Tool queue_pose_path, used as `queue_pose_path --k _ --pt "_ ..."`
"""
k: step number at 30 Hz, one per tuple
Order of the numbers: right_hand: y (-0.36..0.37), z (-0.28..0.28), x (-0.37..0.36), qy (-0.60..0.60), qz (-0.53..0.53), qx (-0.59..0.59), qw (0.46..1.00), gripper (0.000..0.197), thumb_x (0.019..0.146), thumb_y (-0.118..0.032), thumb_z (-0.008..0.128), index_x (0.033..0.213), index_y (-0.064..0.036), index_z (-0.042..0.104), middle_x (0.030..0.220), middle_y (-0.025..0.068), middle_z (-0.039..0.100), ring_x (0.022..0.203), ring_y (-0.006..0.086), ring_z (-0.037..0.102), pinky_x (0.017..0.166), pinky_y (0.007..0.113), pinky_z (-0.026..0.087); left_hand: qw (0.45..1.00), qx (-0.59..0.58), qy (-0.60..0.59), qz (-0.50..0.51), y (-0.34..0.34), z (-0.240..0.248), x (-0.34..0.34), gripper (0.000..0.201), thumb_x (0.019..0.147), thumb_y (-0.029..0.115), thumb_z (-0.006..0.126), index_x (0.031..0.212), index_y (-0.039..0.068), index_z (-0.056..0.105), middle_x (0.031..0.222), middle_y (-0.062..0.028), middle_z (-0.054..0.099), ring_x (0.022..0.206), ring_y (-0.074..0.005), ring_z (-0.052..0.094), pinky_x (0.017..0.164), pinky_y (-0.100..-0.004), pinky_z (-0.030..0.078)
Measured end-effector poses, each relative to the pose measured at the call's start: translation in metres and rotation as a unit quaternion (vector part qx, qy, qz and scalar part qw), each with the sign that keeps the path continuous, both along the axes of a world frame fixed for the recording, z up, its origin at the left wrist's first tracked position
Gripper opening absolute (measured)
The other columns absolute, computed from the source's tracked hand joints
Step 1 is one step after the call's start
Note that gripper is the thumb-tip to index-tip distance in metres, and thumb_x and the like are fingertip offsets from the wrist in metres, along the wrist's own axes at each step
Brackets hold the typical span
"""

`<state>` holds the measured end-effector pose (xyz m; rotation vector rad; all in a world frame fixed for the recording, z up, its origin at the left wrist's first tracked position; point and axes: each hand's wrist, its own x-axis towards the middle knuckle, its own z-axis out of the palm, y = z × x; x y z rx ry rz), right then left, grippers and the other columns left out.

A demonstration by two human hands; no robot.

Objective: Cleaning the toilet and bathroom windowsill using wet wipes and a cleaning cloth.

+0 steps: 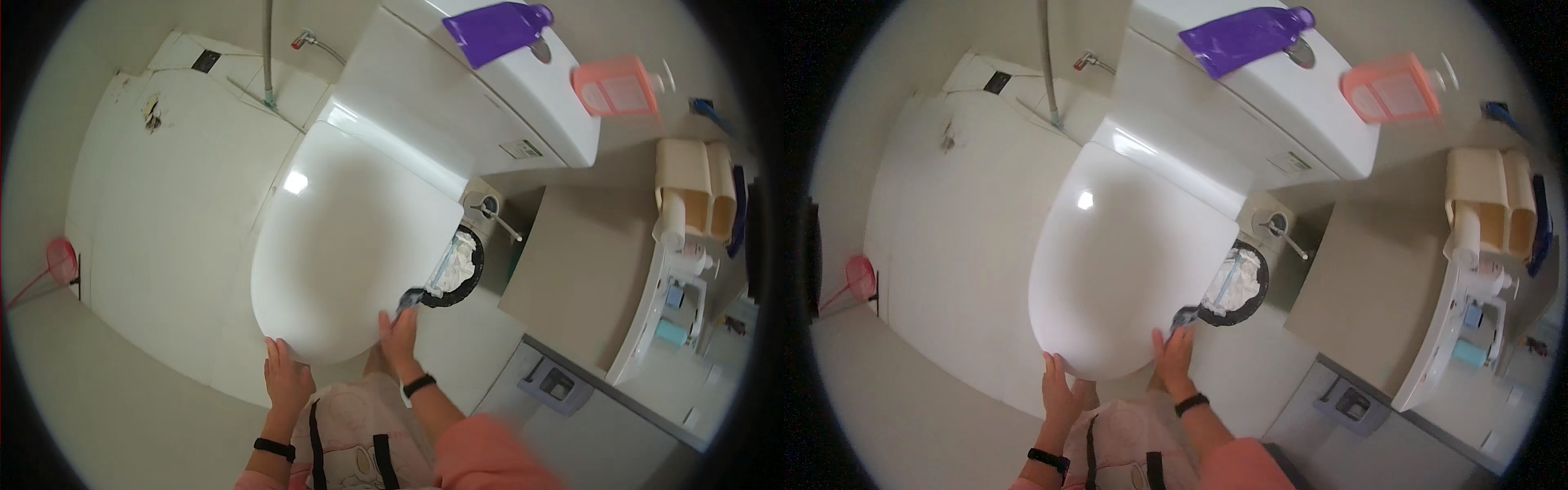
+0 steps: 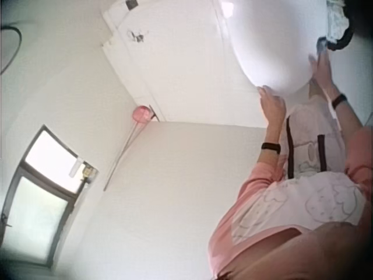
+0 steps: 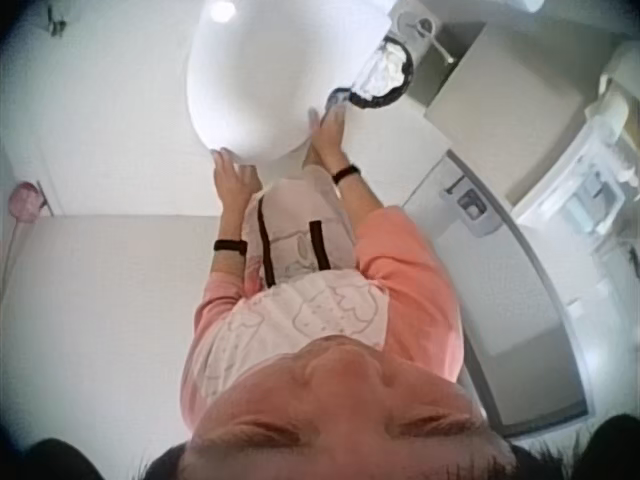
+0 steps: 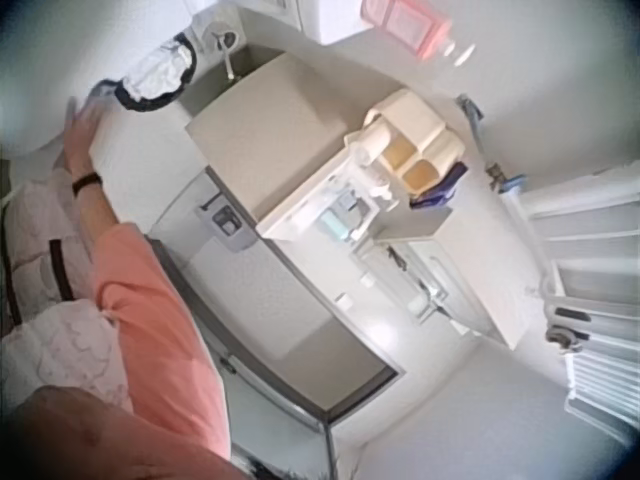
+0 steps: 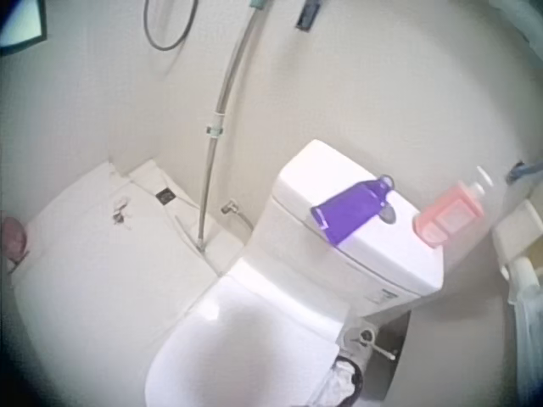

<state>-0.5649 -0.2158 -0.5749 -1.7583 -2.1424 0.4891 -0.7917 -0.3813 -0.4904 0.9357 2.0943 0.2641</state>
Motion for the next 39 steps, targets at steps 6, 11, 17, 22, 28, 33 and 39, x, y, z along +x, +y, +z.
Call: queue_pose_path --k 6,11,17,22,28,33,39 --pt "0.080 -0.003 -0.008 0.035 -0.006 0.074 0.997 0.045 0.093 -0.019 0.063 0.122 0.0108 0.046 0.123 0.0448 0.041 0.110 0.0600 0.044 0.094 0.059 0.039 0.997 0.044 0.044 -0.044 -0.011 -0.001 -0.002 0.079 0.080 0.018 0.068 0.143 -0.011 0.031 0.152 -0.0361 0.022 0.130 -0.0473 0.040 0.108 -0.0493 0.035" --pt "0.241 -0.010 0.014 0.010 0.123 0.161 0.979 0.033 0.096 -0.018 0.054 0.117 0.0063 0.054 0.128 0.0304 0.051 0.114 0.0495 0.050 0.099 0.050 0.041 0.994 0.065 0.062 -0.065 -0.023 -0.007 -0.002 0.086 0.076 0.011 0.071 0.146 -0.010 0.027 0.152 -0.0365 0.021 0.129 -0.0486 0.041 0.107 -0.0494 0.035" --pt "0.291 -0.031 0.079 0.162 0.023 -0.101 0.981 0.025 0.094 -0.009 0.049 0.114 0.0000 0.060 0.107 0.0197 0.062 0.105 0.0335 0.058 0.093 0.036 0.045 0.990 0.084 0.064 -0.095 -0.020 -0.015 0.008 0.089 0.072 0.007 0.070 0.147 -0.009 0.025 0.152 -0.0369 0.020 0.131 -0.0490 0.040 0.107 -0.0504 0.035" --pt "0.225 -0.033 0.152 0.043 0.020 -0.153 0.987 0.025 0.092 -0.003 0.046 0.113 -0.0030 0.061 0.098 0.0139 0.063 0.092 0.0256 0.061 0.085 0.031 0.046 0.993 0.074 0.059 -0.074 -0.020 -0.019 0.011 0.086 0.073 0.006 0.069 0.146 -0.009 0.028 0.152 -0.0371 0.022 0.133 -0.0495 0.038 0.109 -0.0494 0.035" --pt "0.174 0.025 0.015 -0.056 0.203 0.128 0.969 0.032 0.093 -0.021 0.055 0.116 0.0013 0.058 0.128 0.0171 0.057 0.127 0.0361 0.047 0.103 0.057 0.035 0.997 0.063 -0.009 0.034 -0.036 -0.003 0.021 0.079 0.077 0.008 0.067 0.146 -0.007 0.031 0.151 -0.0354 0.026 0.140 -0.0451 0.033 0.113 -0.0453 0.032" --pt "-0.043 0.016 -0.053 0.021 0.411 -0.082 0.908 0.047 0.082 -0.033 0.065 0.119 -0.0046 0.058 0.130 0.0098 0.055 0.137 0.0287 0.038 0.111 0.051 0.029 0.994 0.068 -0.050 0.071 -0.072 -0.010 0.032 0.080 0.082 0.012 0.067 0.149 -0.005 0.027 0.154 -0.0314 0.025 0.144 -0.0399 0.028 0.116 -0.0416 0.027" --pt "-0.063 0.011 -0.025 -0.086 0.416 -0.167 0.890 0.033 0.089 -0.017 0.055 0.120 -0.0058 0.057 0.130 0.0148 0.053 0.132 0.0265 0.044 0.113 0.045 0.031 0.993 0.053 -0.078 0.067 -0.104 0.007 0.009 0.079 0.082 0.014 0.067 0.148 -0.005 0.028 0.153 -0.0301 0.028 0.143 -0.0400 0.031 0.115 -0.0414 0.030"
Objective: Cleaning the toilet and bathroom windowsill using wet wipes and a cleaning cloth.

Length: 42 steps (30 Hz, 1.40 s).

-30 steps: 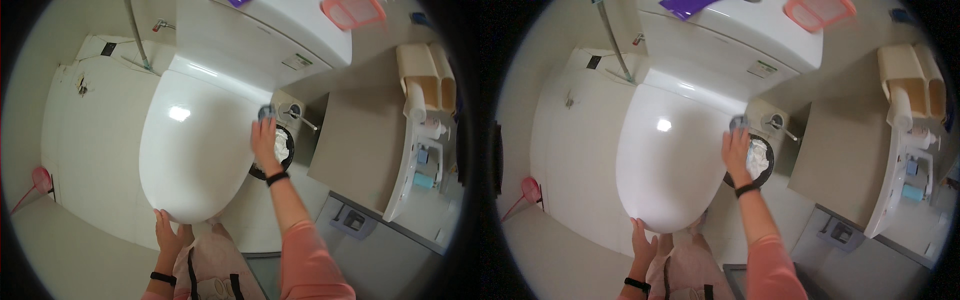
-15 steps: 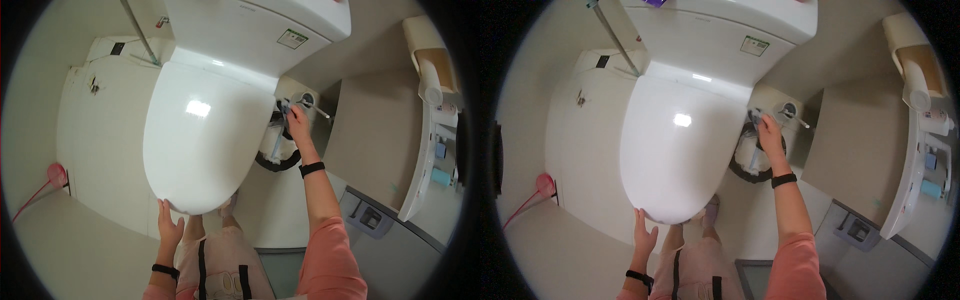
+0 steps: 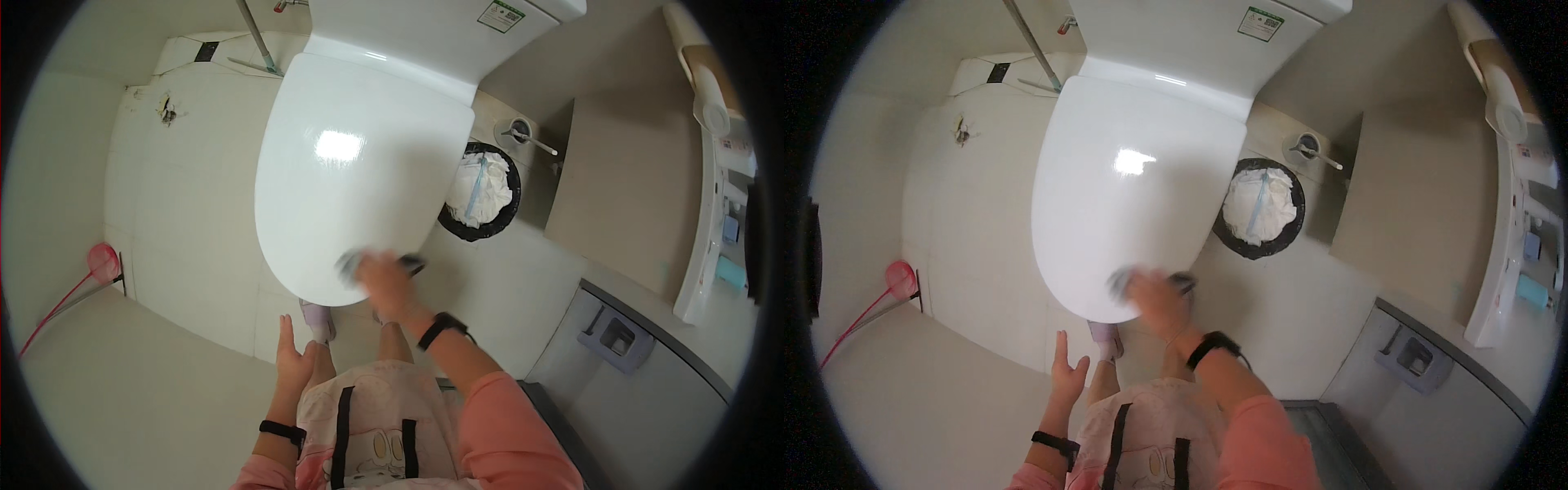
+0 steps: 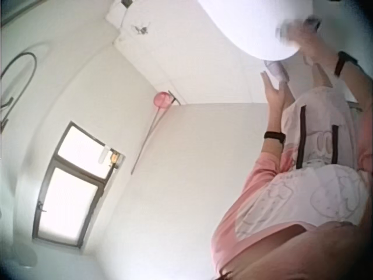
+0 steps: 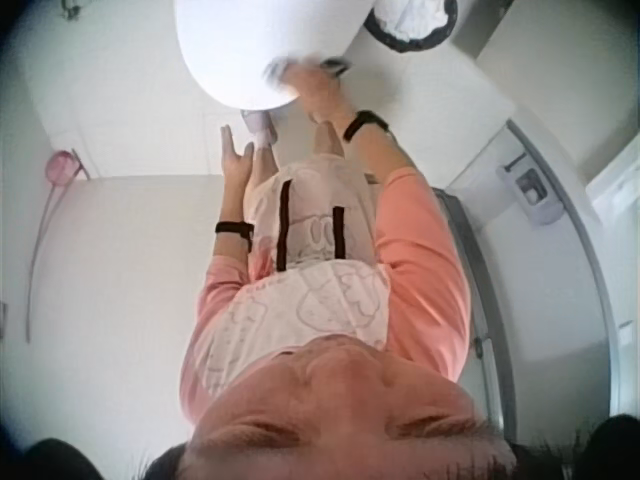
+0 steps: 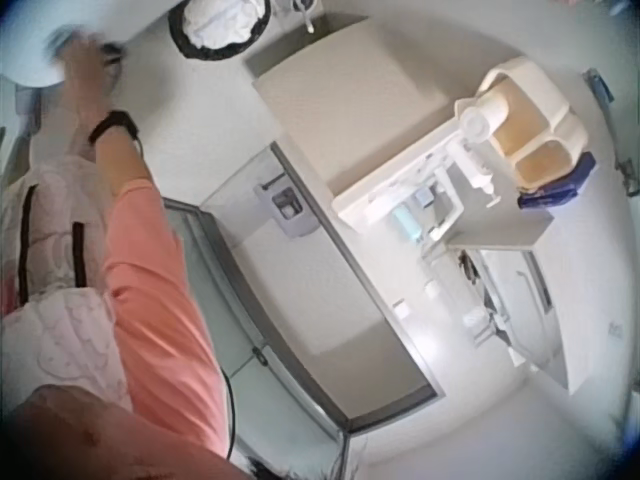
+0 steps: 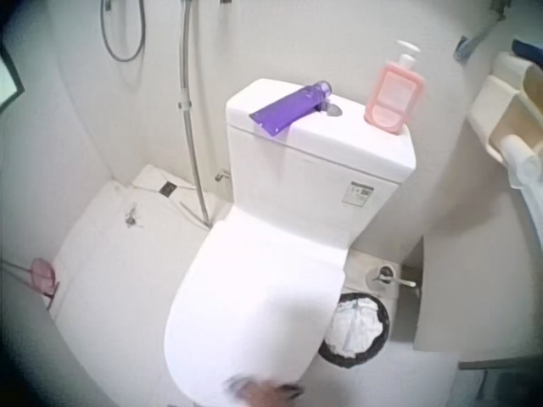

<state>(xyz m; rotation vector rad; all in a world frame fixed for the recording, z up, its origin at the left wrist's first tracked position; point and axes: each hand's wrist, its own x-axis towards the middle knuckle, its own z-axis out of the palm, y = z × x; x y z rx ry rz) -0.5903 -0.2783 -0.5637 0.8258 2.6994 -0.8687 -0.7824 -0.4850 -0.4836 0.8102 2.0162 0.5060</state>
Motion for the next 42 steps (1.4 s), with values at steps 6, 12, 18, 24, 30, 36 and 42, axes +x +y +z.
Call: queue_pose_path --k 6,12,18,24,30,36,42 --pt "0.076 -0.020 0.037 0.156 -0.453 0.155 0.864 0.035 0.096 -0.021 0.051 0.112 0.0100 0.052 0.117 0.0309 0.053 0.117 0.0482 0.047 0.100 0.051 0.038 1.000 0.007 -0.013 -0.020 -0.027 -0.009 -0.006 0.078 0.083 0.015 0.067 0.148 -0.005 0.029 0.152 -0.0304 0.030 0.142 -0.0400 0.033 0.114 -0.0423 0.031" --pt "-0.072 0.019 0.035 0.154 -0.522 -0.111 0.831 0.032 0.099 -0.019 0.048 0.116 0.0074 0.054 0.111 0.0265 0.062 0.099 0.0417 0.061 0.093 0.046 0.047 1.000 0.012 -0.012 -0.014 -0.048 -0.003 -0.020 0.076 0.084 0.016 0.067 0.147 -0.006 0.031 0.151 -0.0313 0.032 0.142 -0.0402 0.033 0.115 -0.0423 0.030" --pt "-0.015 0.100 0.049 0.351 -0.601 -0.627 0.351 0.033 0.096 -0.019 0.049 0.122 -0.0021 0.059 0.115 0.0109 0.068 0.104 0.0257 0.065 0.091 0.040 0.051 0.999 -0.006 -0.041 0.003 -0.034 0.005 -0.018 0.076 0.086 0.012 0.064 0.150 -0.002 0.027 0.152 -0.0276 0.032 0.143 -0.0351 0.032 0.115 -0.0382 0.029" --pt "0.085 0.039 0.037 0.271 -0.490 -0.110 0.821 0.038 0.096 -0.025 0.047 0.124 0.0006 0.054 0.128 0.0134 0.057 0.115 0.0282 0.054 0.101 0.051 0.043 0.999 -0.009 -0.045 0.020 -0.036 0.011 -0.020 0.075 0.086 0.013 0.064 0.149 -0.003 0.028 0.152 -0.0282 0.032 0.144 -0.0350 0.031 0.116 -0.0380 0.028" --pt "0.011 0.021 -0.110 0.095 -0.084 0.039 0.991 0.050 0.092 -0.036 0.058 0.122 0.0030 0.055 0.136 0.0221 0.050 0.136 0.0393 0.036 0.114 0.058 0.022 0.998 0.029 -0.004 0.060 -0.064 -0.002 -0.030 0.072 0.083 0.017 0.068 0.143 -0.008 0.036 0.145 -0.0346 0.039 0.137 -0.0424 0.040 0.112 -0.0437 0.034" --pt "0.001 0.011 -0.027 -0.114 0.064 0.050 0.990 0.058 0.089 -0.038 0.062 0.132 0.0007 0.051 0.141 0.0222 0.047 0.141 0.0327 0.033 0.117 0.056 0.020 0.997 -0.005 0.004 0.082 -0.060 0.004 -0.031 0.069 0.085 0.018 0.065 0.143 -0.007 0.037 0.143 -0.0340 0.042 0.134 -0.0427 0.044 0.110 -0.0433 0.036" --pt "0.122 0.015 -0.146 0.129 -0.161 0.152 0.967 0.030 0.090 -0.027 0.059 0.111 -0.0057 0.061 0.121 0.0156 0.057 0.124 0.0343 0.047 0.108 0.060 0.028 0.996 0.000 0.014 0.092 -0.085 -0.010 -0.022 0.071 0.084 0.020 0.065 0.143 -0.007 0.037 0.141 -0.0339 0.043 0.130 -0.0444 0.046 0.108 -0.0448 0.038"
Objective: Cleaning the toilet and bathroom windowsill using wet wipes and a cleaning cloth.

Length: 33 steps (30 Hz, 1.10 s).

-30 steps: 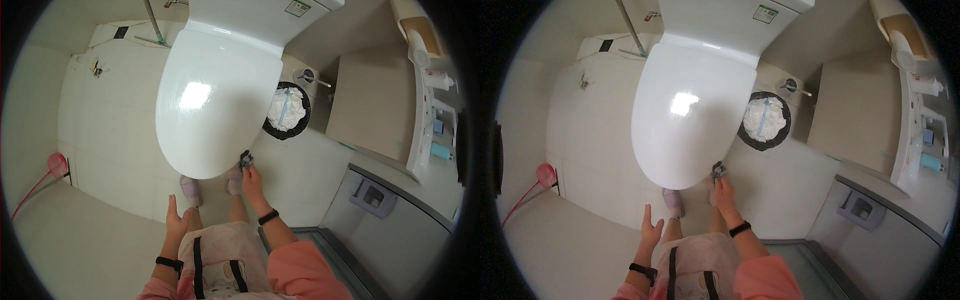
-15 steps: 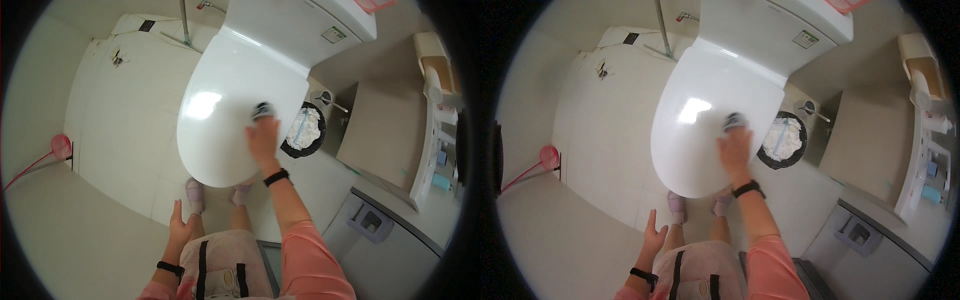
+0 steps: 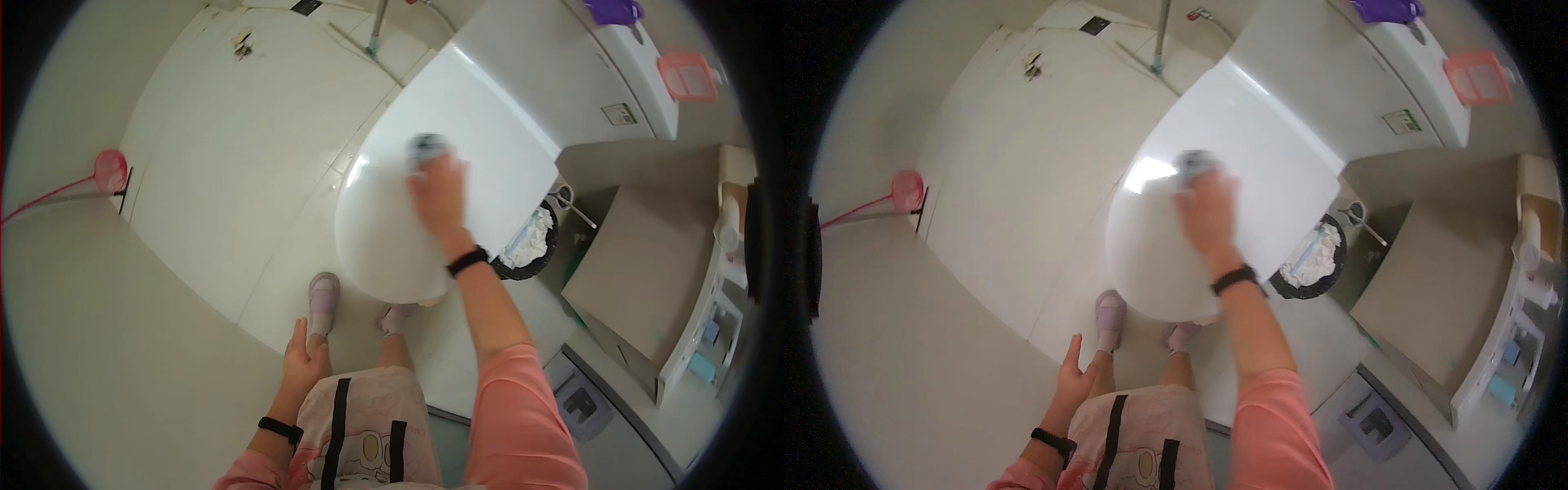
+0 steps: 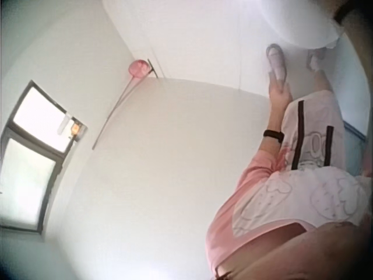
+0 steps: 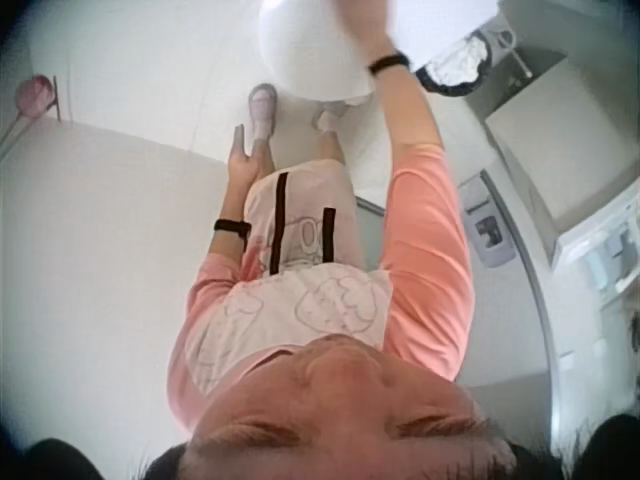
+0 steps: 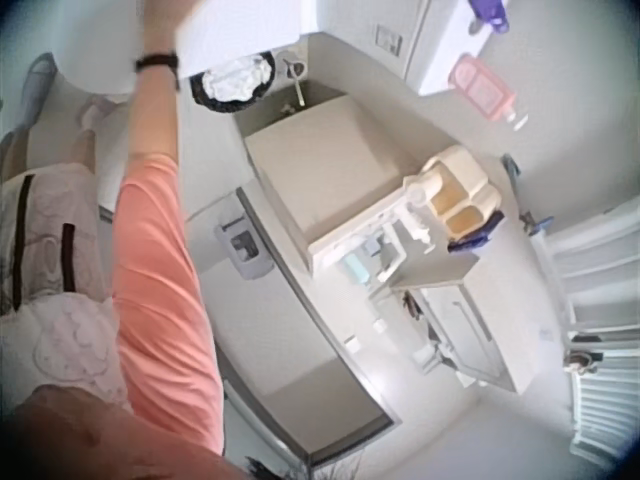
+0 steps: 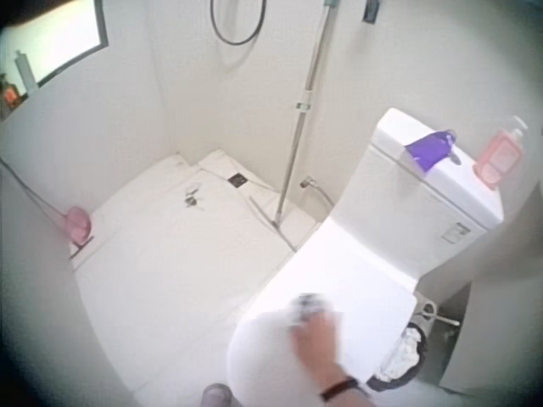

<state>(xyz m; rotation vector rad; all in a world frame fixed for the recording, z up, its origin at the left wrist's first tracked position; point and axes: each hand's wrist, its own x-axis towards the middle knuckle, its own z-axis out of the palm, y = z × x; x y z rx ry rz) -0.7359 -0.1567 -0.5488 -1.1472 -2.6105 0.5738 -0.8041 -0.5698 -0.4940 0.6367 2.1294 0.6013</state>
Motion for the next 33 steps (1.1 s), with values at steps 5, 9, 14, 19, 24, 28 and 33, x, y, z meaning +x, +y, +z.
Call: queue_pose_path --k 5,9,14,19,24,28,33 --pt "-0.117 0.006 -0.046 -0.020 0.384 -0.012 0.923 0.018 0.088 -0.020 0.057 0.100 -0.0106 0.068 0.123 0.0022 0.059 0.136 0.0241 0.039 0.113 0.053 0.028 0.999 0.011 0.030 0.023 -0.007 0.002 -0.001 0.071 0.083 0.021 0.065 0.143 -0.006 0.038 0.137 -0.0342 0.048 0.124 -0.0447 0.051 0.105 -0.0460 0.041" --pt "-0.154 -0.009 0.033 -0.097 0.507 0.044 0.855 0.021 0.087 -0.018 0.056 0.102 -0.0106 0.068 0.126 -0.0003 0.059 0.140 0.0203 0.036 0.117 0.047 0.027 0.998 -0.021 -0.004 0.063 0.011 0.010 0.001 0.070 0.083 0.019 0.065 0.142 -0.006 0.039 0.135 -0.0335 0.050 0.123 -0.0443 0.052 0.105 -0.0453 0.041" --pt "-0.111 0.009 0.135 -0.022 0.526 -0.093 0.845 0.021 0.084 -0.017 0.059 0.102 -0.0087 0.068 0.121 -0.0002 0.061 0.139 0.0212 0.037 0.121 0.042 0.024 0.999 0.026 0.026 0.035 0.011 0.009 0.013 0.069 0.083 0.016 0.065 0.142 -0.006 0.038 0.133 -0.0324 0.052 0.121 -0.0449 0.053 0.104 -0.0446 0.042" --pt "-0.012 0.054 0.246 -0.191 0.139 -0.108 0.966 0.021 0.090 -0.014 0.057 0.102 -0.0001 0.066 0.117 0.0130 0.062 0.118 0.0292 0.053 0.102 0.041 0.043 1.000 0.018 -0.011 0.016 0.029 0.016 0.031 0.070 0.083 0.013 0.064 0.145 -0.004 0.036 0.135 -0.0328 0.050 0.124 -0.0446 0.051 0.106 -0.0443 0.040" --pt "-0.086 0.022 0.192 -0.027 0.132 -0.025 0.991 0.035 0.098 -0.018 0.051 0.127 0.0011 0.056 0.132 0.0183 0.056 0.130 0.0319 0.048 0.113 0.045 0.032 0.993 0.006 -0.104 0.052 0.051 0.030 0.042 0.070 0.083 0.012 0.064 0.145 -0.005 0.036 0.137 -0.0335 0.047 0.126 -0.0443 0.049 0.107 -0.0435 0.038" --pt "-0.155 0.008 0.134 -0.021 0.261 -0.063 0.963 0.037 0.090 -0.021 0.057 0.125 -0.0080 0.059 0.138 0.0097 0.051 0.137 0.0293 0.039 0.113 0.052 0.030 0.998 0.027 -0.004 -0.050 0.064 0.025 0.041 0.068 0.084 0.015 0.064 0.142 -0.009 0.037 0.134 -0.0344 0.050 0.124 -0.0450 0.051 0.106 -0.0432 0.040" --pt "-0.081 -0.001 0.141 -0.158 0.106 0.029 0.981 0.044 0.092 -0.036 0.057 0.125 -0.0071 0.060 0.136 0.0113 0.052 0.139 0.0293 0.035 0.113 0.054 0.026 1.000 -0.020 -0.009 -0.007 0.066 0.036 0.029 0.070 0.085 0.021 0.066 0.142 -0.009 0.038 0.137 -0.0343 0.048 0.130 -0.0407 0.048 0.109 -0.0418 0.038"
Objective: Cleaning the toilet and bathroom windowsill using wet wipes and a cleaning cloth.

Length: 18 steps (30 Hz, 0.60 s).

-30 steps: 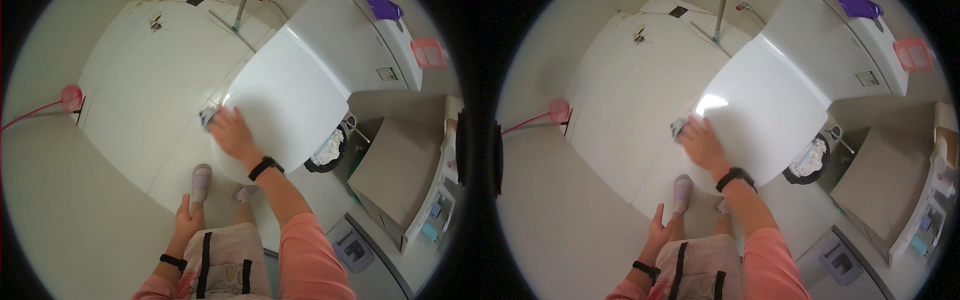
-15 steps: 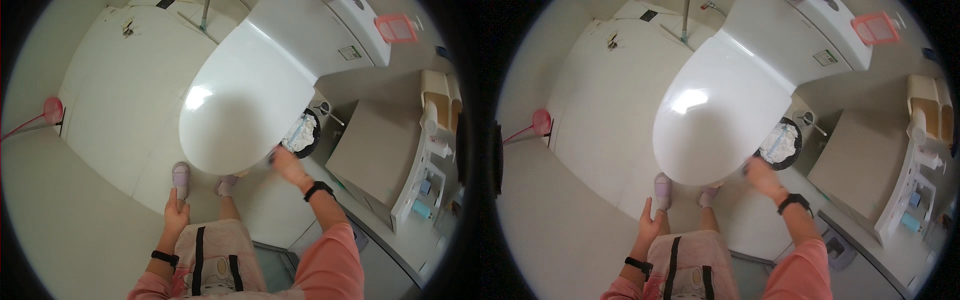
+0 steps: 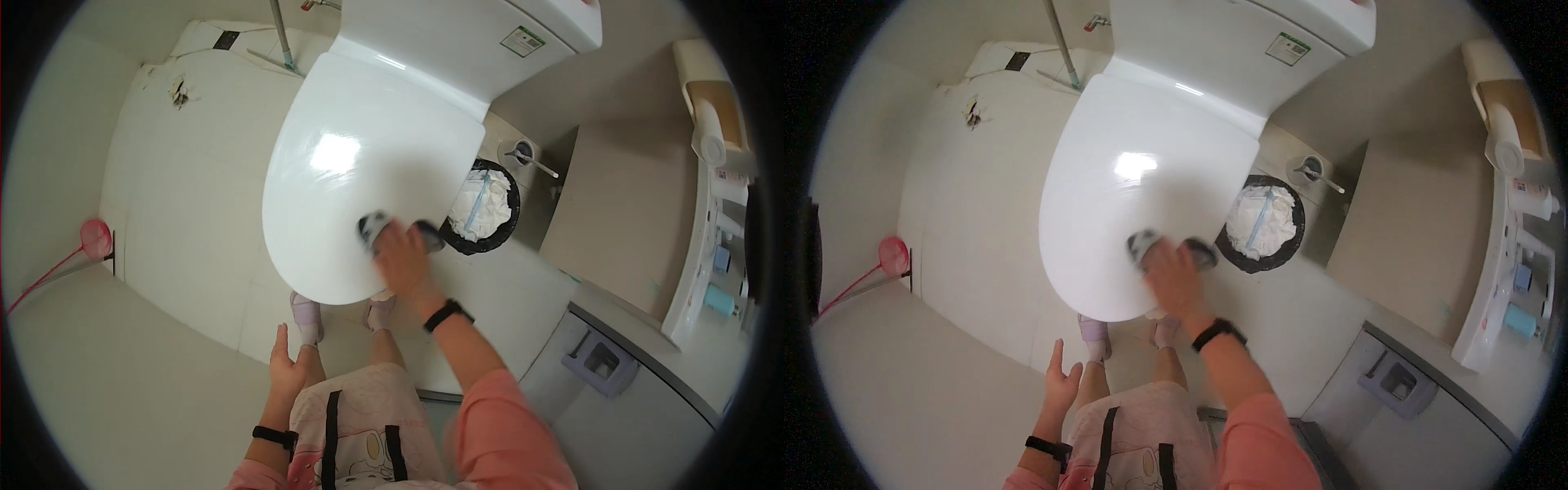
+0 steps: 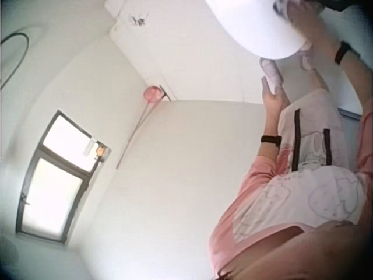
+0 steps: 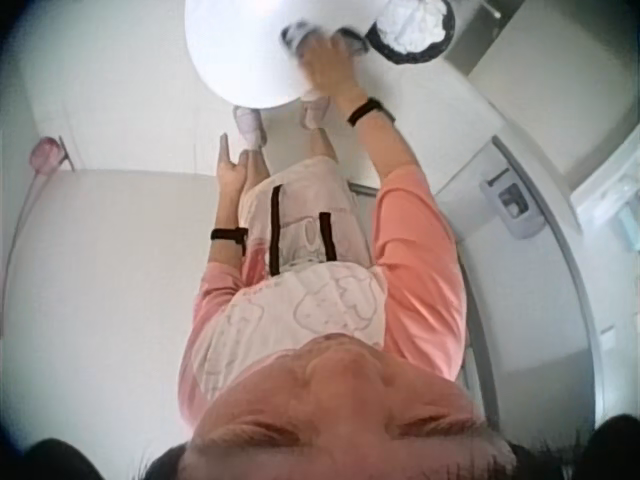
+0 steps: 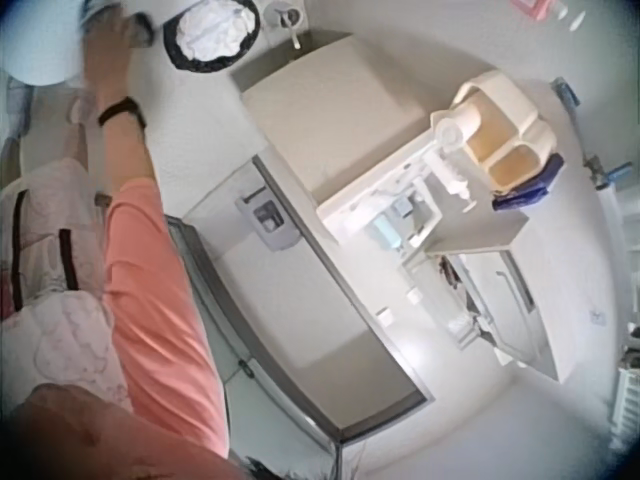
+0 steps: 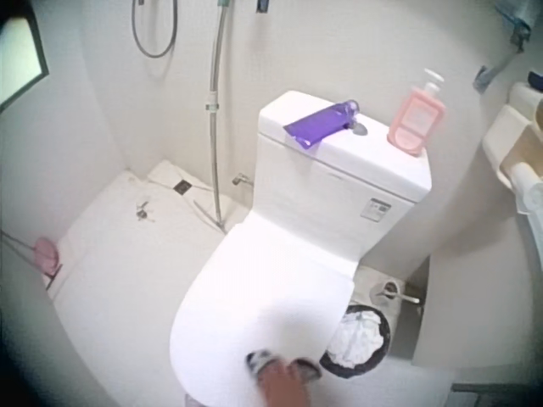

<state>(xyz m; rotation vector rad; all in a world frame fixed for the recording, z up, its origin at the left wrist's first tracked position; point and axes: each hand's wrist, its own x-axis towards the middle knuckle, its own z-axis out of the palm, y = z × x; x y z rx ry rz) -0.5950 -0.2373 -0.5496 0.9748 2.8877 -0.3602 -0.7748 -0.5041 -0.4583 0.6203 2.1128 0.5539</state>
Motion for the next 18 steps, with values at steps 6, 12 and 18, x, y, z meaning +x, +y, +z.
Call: queue_pose_path --k 6,12,18 --pt "0.147 -0.049 0.069 0.376 -0.383 -0.018 0.843 0.036 0.102 -0.015 0.041 0.128 0.0083 0.048 0.129 0.0272 0.052 0.123 0.0361 0.048 0.107 0.042 0.035 0.999 0.008 -0.034 -0.031 0.018 0.003 0.012 0.070 0.086 0.017 0.064 0.145 -0.008 0.034 0.144 -0.0307 0.042 0.137 -0.0375 0.041 0.113 -0.0397 0.033" --pt "0.113 -0.051 0.049 0.441 -0.603 -0.264 0.610 0.034 0.104 -0.027 0.041 0.110 0.0032 0.055 0.105 0.0125 0.060 0.097 0.0251 0.054 0.090 0.037 0.042 0.998 0.024 -0.024 -0.056 0.013 0.008 -0.003 0.071 0.085 0.014 0.064 0.145 -0.008 0.034 0.144 -0.0307 0.042 0.136 -0.0377 0.041 0.112 -0.0394 0.033" --pt "-0.108 -0.011 0.008 0.230 -0.576 -0.214 0.755 0.034 0.100 -0.027 0.045 0.090 0.0045 0.054 0.085 0.0285 0.061 0.083 0.0461 0.059 0.073 0.051 0.045 0.997 0.006 -0.065 -0.040 0.034 0.017 -0.007 0.071 0.085 0.015 0.064 0.145 -0.007 0.034 0.146 -0.0294 0.042 0.139 -0.0367 0.039 0.115 -0.0389 0.030"
